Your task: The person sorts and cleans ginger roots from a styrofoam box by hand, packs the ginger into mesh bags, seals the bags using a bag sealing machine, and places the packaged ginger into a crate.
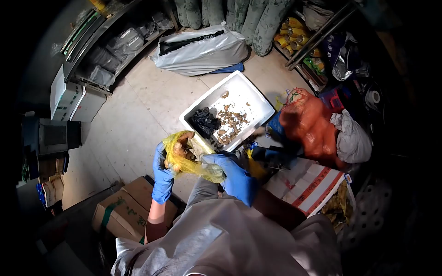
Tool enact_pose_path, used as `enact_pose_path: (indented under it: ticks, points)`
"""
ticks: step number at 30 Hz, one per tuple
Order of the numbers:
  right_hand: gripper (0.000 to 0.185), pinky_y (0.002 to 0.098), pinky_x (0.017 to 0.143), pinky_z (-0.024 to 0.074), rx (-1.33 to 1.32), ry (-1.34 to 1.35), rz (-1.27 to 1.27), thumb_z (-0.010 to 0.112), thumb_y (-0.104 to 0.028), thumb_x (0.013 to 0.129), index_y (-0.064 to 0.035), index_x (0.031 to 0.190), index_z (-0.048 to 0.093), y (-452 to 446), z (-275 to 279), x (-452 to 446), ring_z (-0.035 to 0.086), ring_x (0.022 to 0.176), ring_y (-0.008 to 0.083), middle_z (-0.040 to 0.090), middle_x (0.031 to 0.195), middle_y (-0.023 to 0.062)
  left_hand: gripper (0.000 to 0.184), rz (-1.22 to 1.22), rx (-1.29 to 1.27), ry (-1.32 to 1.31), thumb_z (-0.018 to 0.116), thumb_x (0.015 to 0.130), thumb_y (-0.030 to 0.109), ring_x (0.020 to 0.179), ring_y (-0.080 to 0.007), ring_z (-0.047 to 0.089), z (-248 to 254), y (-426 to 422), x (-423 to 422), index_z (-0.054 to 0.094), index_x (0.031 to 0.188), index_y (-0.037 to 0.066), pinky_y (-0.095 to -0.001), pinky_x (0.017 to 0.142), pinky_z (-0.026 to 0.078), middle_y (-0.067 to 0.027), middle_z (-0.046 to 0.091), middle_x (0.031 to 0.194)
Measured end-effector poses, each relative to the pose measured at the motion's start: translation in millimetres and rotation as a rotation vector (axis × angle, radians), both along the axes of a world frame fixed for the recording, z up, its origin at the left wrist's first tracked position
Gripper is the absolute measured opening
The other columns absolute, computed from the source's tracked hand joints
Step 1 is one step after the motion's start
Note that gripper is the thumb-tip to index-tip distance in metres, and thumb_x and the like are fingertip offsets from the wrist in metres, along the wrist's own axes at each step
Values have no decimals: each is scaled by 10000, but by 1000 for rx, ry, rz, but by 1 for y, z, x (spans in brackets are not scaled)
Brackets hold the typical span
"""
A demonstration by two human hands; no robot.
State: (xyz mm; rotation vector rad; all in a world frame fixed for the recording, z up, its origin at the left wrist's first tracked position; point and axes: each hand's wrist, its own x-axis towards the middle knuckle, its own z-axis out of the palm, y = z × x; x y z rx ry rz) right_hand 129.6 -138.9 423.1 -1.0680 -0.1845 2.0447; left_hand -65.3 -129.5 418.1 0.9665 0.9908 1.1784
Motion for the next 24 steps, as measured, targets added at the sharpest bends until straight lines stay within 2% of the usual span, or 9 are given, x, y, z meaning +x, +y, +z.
enact_pose_path:
  ticks: [3,4,8,13,16,19,21,22,24]
  points:
    - [216,199,594,454,274,-165,-47,505,-47,747,1,950,561,11,5,25,559,632,105,598,814,60,684,-86,-79,-168,719,633,201,1061,-166,419,2,-4,-9,369,1193,22,-289,912,321,-75,448,1137]
    - [112,174,494,405,477,-514,-140,532,-7,752,-1,860,562,26,24,13,481,525,47,577,734,6,686,-155,-122,-283,715,631,188,1068,-158,411,5,-5,-9,362,1197,25,-282,916,317,-72,441,1144]
    - [111,160,578,387,641,-858,-110,612,16,734,4,825,548,31,9,-15,432,648,12,532,740,-34,635,-270,-242,-240,665,674,136,1102,-132,375,-6,-3,9,341,1210,28,-254,927,303,-63,405,1182]
    - [241,214,737,411,582,-694,-111,542,-79,808,64,999,511,32,4,-15,488,820,86,558,902,57,494,-135,-307,-346,544,767,118,1092,-159,400,-52,-2,13,356,1215,34,-298,918,330,-79,417,1190]
    - [260,229,778,409,640,-735,-126,503,-102,836,68,1033,496,36,4,-9,496,860,101,561,941,79,385,-8,-248,-44,456,840,246,1091,-160,398,-43,11,21,420,1169,48,-329,913,333,-100,441,1164]
    - [279,232,788,407,743,-728,-100,485,-130,852,65,1050,483,38,17,-5,494,873,110,550,954,78,566,121,473,549,587,740,399,1049,-210,420,-17,34,48,425,1169,67,-302,908,326,-90,419,1146]
    - [297,221,762,410,762,-863,-185,493,-154,849,44,1070,476,41,35,4,489,861,111,535,954,71,648,-94,515,872,644,657,447,1030,-267,408,27,43,69,436,1159,93,-313,860,359,-109,377,1148]
    - [256,213,674,411,504,-701,-49,530,-166,824,38,978,519,57,49,21,485,763,88,550,860,58,579,-165,516,802,655,663,398,942,-292,453,30,49,77,475,1117,86,-317,801,395,-143,443,1069]
    - [175,221,555,380,672,-950,65,578,-152,769,20,778,545,71,84,38,445,608,66,514,641,38,294,-120,442,531,604,737,258,684,-324,486,37,66,91,545,902,21,-328,641,418,-165,515,779]
